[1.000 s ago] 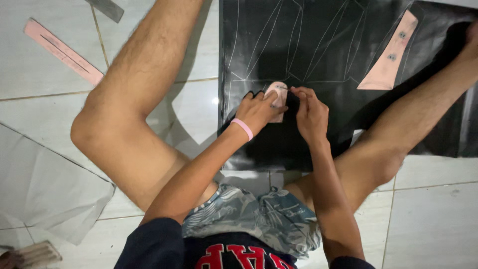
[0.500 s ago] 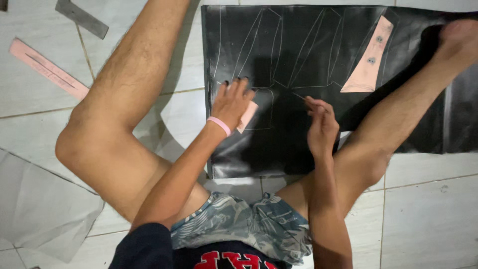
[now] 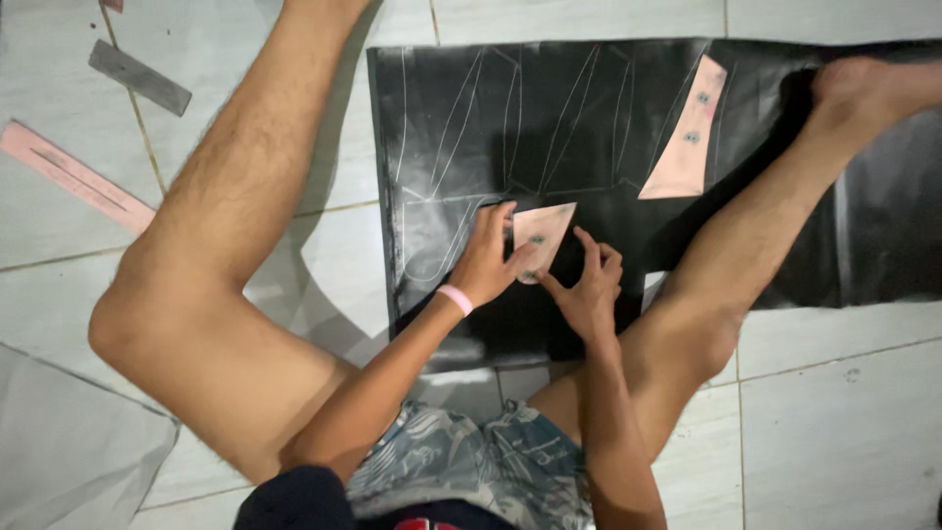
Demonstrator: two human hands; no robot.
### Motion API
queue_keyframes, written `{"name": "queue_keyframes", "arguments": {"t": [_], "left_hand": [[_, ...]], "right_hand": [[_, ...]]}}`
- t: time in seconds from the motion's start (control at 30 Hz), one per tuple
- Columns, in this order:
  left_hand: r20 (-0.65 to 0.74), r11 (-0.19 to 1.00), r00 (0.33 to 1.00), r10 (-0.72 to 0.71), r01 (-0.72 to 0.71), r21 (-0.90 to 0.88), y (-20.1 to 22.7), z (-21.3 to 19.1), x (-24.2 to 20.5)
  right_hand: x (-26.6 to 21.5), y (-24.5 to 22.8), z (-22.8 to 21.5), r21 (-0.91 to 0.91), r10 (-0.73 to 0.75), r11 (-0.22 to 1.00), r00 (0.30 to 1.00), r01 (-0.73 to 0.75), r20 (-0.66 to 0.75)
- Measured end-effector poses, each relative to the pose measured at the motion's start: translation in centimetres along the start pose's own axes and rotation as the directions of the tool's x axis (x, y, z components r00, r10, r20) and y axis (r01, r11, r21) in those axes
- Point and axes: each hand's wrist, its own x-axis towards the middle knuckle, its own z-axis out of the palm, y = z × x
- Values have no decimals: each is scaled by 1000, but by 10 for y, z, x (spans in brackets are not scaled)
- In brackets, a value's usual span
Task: The person sits on the floor and uses a small pink template to mark outlines on a large black sheet. They repeatedly position the template, trace its edges with a white marking tool, and move it to new locations on the sheet.
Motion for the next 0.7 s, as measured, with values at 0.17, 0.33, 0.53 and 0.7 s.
{"name": "queue_keyframes", "arguments": {"t": [0.17, 0.33, 0.53, 0.7], "left_hand": [[18, 940, 997, 74, -76, 334, 5, -51, -1], [154, 872, 979, 137, -193, 449, 8, -56, 6], [168, 867, 977, 129, -194, 459, 6, -53, 3], [183, 861, 977, 110, -185, 474, 6, -54, 4]], "right_hand": [[2, -11, 1, -84, 163, 984, 986, -160, 33], [9, -5, -1, -61, 104, 993, 993, -100, 51], [10, -1, 0, -116, 114, 988, 991, -106, 69], [10, -1, 1, -114, 120, 987, 988, -110, 92]]}}
